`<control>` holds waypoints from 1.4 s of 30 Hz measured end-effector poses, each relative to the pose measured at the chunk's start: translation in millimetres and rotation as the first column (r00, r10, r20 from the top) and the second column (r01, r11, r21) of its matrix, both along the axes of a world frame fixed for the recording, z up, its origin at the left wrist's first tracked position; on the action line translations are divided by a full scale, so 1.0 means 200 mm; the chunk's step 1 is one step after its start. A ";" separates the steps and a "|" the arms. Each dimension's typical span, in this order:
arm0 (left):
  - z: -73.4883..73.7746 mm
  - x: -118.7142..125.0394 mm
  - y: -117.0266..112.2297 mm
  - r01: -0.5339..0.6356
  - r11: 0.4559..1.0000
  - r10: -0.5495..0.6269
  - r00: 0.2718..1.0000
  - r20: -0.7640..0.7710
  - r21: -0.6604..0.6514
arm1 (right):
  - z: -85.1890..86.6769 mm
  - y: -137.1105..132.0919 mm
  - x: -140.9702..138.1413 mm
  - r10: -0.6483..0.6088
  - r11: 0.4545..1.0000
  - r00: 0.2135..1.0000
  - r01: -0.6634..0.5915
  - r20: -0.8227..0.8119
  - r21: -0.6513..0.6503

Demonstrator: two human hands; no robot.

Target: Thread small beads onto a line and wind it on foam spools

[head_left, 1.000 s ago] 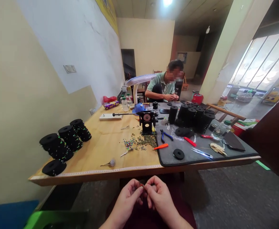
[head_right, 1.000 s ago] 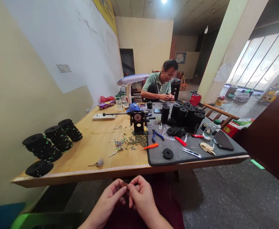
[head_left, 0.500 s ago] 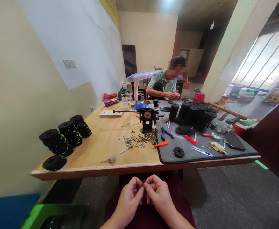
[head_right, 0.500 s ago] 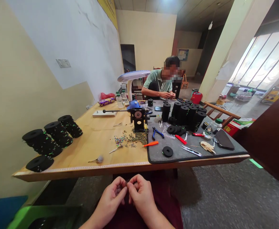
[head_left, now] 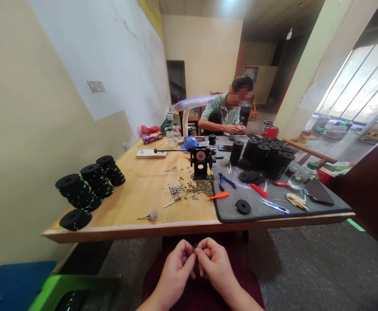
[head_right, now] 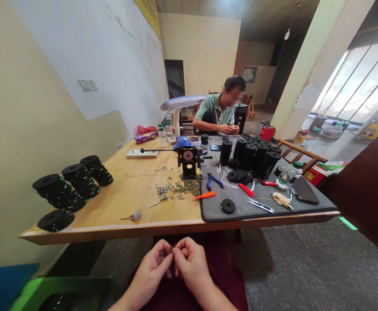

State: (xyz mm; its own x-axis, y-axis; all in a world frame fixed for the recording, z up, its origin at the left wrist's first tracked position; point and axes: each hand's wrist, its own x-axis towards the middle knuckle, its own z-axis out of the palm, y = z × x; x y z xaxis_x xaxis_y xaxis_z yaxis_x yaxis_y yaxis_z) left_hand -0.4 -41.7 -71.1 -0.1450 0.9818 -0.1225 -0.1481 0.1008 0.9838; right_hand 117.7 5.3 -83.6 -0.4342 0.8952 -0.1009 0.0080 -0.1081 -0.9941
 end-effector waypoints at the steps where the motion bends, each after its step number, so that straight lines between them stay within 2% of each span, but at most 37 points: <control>1: 0.01 0.00 0.00 -0.002 1.000 0.003 0.999 0.048 -0.010 | 0.00 0.00 0.00 -0.001 1.000 1.000 0.000 -0.018 -0.022; 4: 0.02 0.01 0.00 0.009 0.998 0.006 0.974 0.225 -0.065 | -0.01 0.00 -0.01 -0.004 0.996 0.999 0.000 -0.050 -0.091; 7: 0.02 0.00 0.00 0.070 0.992 -0.030 0.938 0.344 -0.105 | -0.01 0.00 0.00 -0.014 0.993 0.997 0.005 -0.071 -0.119; 12: 0.00 0.00 0.00 0.084 0.989 -0.036 0.935 0.352 -0.122 | 0.00 0.01 0.00 -0.021 0.992 0.997 0.012 -0.070 -0.128; 21: -0.01 -0.02 0.01 0.005 0.986 0.064 0.912 0.406 -0.167 | -0.03 0.03 0.01 -0.081 0.985 0.994 0.068 -0.075 -0.160; 26: -0.02 -0.03 0.01 -0.002 0.984 0.060 0.943 0.326 -0.176 | -0.01 0.02 0.02 -0.125 0.987 0.988 0.115 -0.092 -0.110; 28: -0.03 -0.03 0.01 -0.031 0.985 0.074 0.964 0.255 -0.170 | 0.01 0.01 0.03 -0.144 0.988 0.985 0.138 -0.096 -0.067; 31: -0.04 -0.03 0.02 -0.081 0.990 0.093 0.990 0.107 -0.111 | 0.01 0.00 0.02 -0.109 0.994 0.992 0.108 -0.067 -0.015; 34: -0.04 -0.03 0.02 -0.108 0.992 0.108 0.994 -0.003 -0.062 | 0.01 -0.01 0.02 -0.067 0.998 0.997 0.067 -0.026 0.017; 42: -0.03 -0.02 0.01 -0.113 0.993 0.115 0.981 -0.156 0.025 | 0.02 -0.01 0.01 -0.055 0.997 0.997 0.051 0.056 0.066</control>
